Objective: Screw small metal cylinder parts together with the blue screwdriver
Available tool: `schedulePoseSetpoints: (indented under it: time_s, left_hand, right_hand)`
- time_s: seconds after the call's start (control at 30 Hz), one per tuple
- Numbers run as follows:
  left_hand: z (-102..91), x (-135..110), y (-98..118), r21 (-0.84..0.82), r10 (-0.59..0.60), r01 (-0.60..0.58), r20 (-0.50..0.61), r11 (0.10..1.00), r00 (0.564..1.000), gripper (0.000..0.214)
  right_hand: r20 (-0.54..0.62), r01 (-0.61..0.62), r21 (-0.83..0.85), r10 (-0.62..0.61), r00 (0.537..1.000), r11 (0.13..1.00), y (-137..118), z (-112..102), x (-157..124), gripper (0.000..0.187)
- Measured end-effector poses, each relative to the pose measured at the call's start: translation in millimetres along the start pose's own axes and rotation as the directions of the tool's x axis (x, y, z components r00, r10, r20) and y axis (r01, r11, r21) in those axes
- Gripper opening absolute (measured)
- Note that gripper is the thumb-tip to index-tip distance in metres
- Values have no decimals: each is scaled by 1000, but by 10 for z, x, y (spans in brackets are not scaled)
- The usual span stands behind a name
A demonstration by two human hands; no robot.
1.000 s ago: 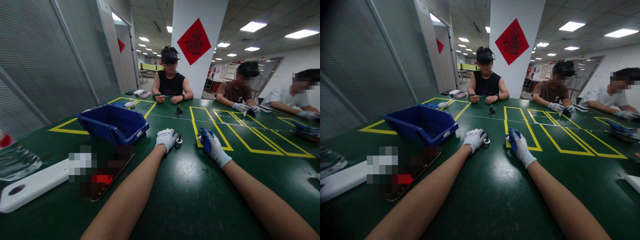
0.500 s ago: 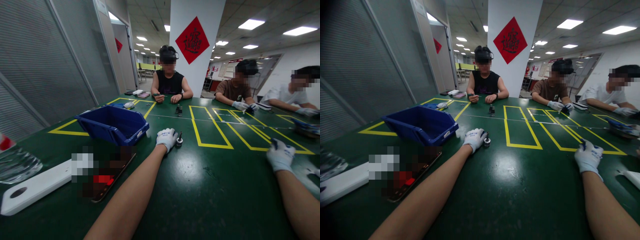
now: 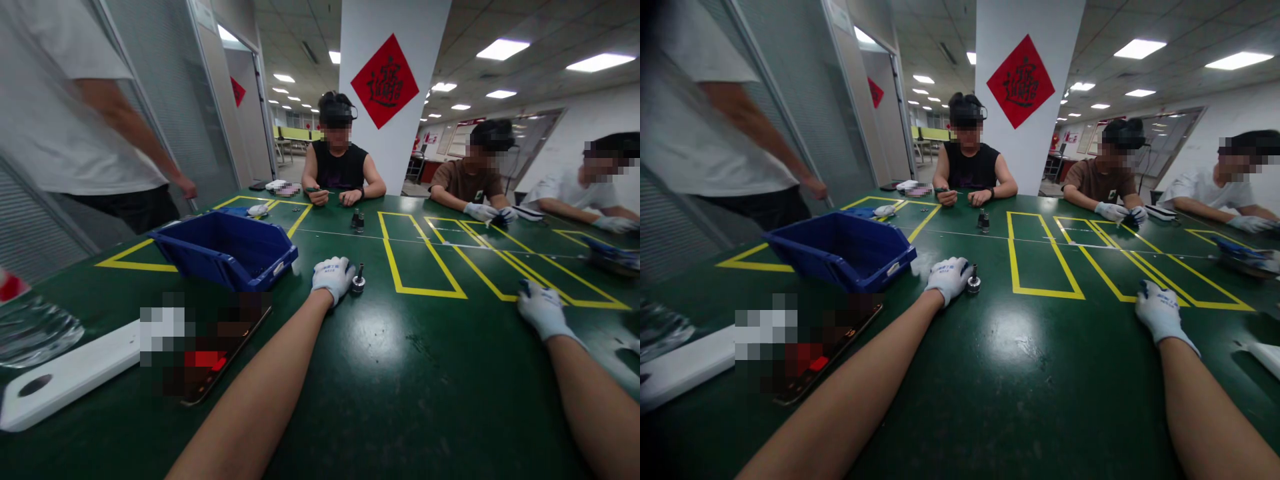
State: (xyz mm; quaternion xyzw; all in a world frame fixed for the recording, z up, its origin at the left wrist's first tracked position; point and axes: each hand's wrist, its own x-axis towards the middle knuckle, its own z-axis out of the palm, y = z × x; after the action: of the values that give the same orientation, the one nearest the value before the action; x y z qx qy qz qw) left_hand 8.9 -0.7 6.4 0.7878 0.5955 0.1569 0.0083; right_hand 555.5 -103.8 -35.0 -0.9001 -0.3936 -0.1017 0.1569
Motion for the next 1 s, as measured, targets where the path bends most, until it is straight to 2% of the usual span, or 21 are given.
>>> schedulePoseSetpoints:
  time_s: [0.13,0.3,0.4,0.57,0.63,0.7,0.77,0.83,0.93,1.0]
  left_hand:
    - [-14,-5,5,-2,-10,10,10,1000,1000,48]
    - [-25,-10,12,-4,-29,29,29,1000,999,47]
    - [-24,-9,12,-9,-28,28,32,1000,999,47]
    - [-22,-9,1,-25,-13,13,17,1000,1000,48]
    - [-22,-13,-3,-34,-14,15,18,999,1000,47]
    - [-12,-9,-9,-56,-21,22,27,998,999,45]
    - [11,10,-19,-106,-43,43,8,993,999,48]
    - [43,46,-35,-188,-83,75,-38,979,996,59]
    - [68,102,-58,-349,-144,101,-100,932,985,68]
    - [48,114,-62,-450,-164,96,-114,888,980,60]
  right_hand:
    - [92,-20,-29,23,996,999,-50,-37,-28,64]
    - [132,39,-35,-34,991,999,-85,-32,-4,59]
    - [119,39,27,-42,992,999,-70,7,42,59]
    - [-3,-2,148,2,1000,989,14,35,75,63]
    - [-109,-10,171,29,994,985,14,-11,33,62]
    - [-246,18,201,32,969,979,-79,-96,-62,57]
    - [-370,103,223,-14,929,969,-320,-201,-232,54]
    - [-438,245,233,-123,890,941,-723,-297,-491,51]
    - [-407,530,269,-404,819,804,-1523,-366,-1002,45]
    - [-317,687,288,-610,726,667,-2056,-351,-1337,47]
